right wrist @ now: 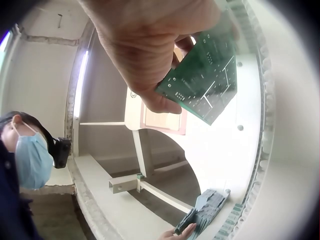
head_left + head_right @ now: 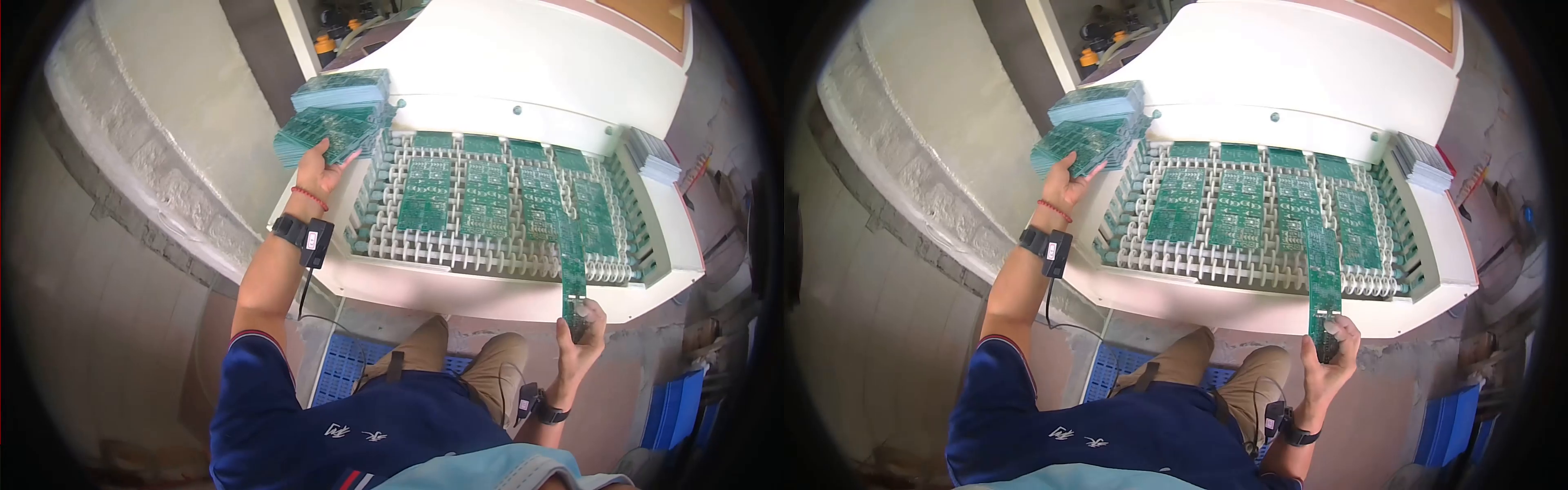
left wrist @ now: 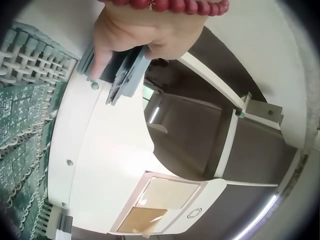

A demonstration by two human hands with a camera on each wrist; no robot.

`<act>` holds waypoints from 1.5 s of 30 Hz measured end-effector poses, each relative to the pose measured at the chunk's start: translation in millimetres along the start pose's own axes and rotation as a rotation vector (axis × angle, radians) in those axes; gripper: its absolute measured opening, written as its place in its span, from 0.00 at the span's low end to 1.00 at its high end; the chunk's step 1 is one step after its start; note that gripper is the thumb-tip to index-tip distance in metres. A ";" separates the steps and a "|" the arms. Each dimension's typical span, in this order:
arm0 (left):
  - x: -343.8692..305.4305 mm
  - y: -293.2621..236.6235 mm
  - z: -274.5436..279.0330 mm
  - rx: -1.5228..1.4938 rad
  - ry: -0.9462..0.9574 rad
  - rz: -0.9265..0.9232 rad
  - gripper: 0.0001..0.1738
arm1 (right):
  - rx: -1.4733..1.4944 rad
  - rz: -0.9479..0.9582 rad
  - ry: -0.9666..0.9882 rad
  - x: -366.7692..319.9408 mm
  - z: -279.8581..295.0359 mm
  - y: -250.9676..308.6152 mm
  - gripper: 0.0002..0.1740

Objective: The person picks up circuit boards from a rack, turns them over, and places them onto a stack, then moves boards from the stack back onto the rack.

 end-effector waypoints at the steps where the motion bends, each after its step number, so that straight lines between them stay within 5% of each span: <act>1: -0.4 -1.3 2.1 -0.048 -0.016 -0.029 0.20 | -0.012 -0.004 -0.005 -1.7 3.9 -1.7 0.19; 8: -87.4 -11.3 14.0 0.087 0.057 0.075 0.21 | -0.048 -0.036 -0.008 -3.4 14.0 -0.6 0.18; 16: -220.7 -26.3 61.0 0.275 0.027 0.227 0.22 | -0.045 -0.009 0.144 19.7 -46.1 8.5 0.19; 27: -170.5 -36.9 97.1 0.300 0.042 0.332 0.19 | -0.105 0.114 0.409 30.1 -137.3 52.3 0.19; 30: -170.9 -32.9 101.0 0.296 0.035 0.290 0.21 | -0.121 0.193 0.507 38.1 -164.9 76.1 0.18; 32: -180.5 -47.5 100.8 0.395 -0.142 0.045 0.23 | -0.131 0.242 0.541 48.5 -187.4 94.6 0.19; 37: -226.5 -56.8 74.3 1.035 -0.279 -0.283 0.28 | -0.148 0.458 0.610 66.3 -262.8 133.7 0.18; 38: -231.4 -51.7 70.8 1.035 -0.288 -0.288 0.28 | -0.143 0.465 0.618 68.1 -280.2 139.1 0.18; 41: -234.9 -46.7 37.4 1.789 -0.288 -0.357 0.31 | -0.196 0.548 0.589 63.4 -325.6 156.8 0.17; 45: -234.5 -45.7 32.5 1.814 -0.297 -0.380 0.29 | -0.290 0.546 0.647 53.1 -359.0 156.0 0.20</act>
Point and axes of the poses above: each hand's wrist, its own x-axis towards the middle knuckle, its own z-axis out of the back of the hand, y = z × x, the point moved 6 cm from there along x, towards the middle knuckle, and after that the axes turned 15 degrees about y, right-handed, at the moved point
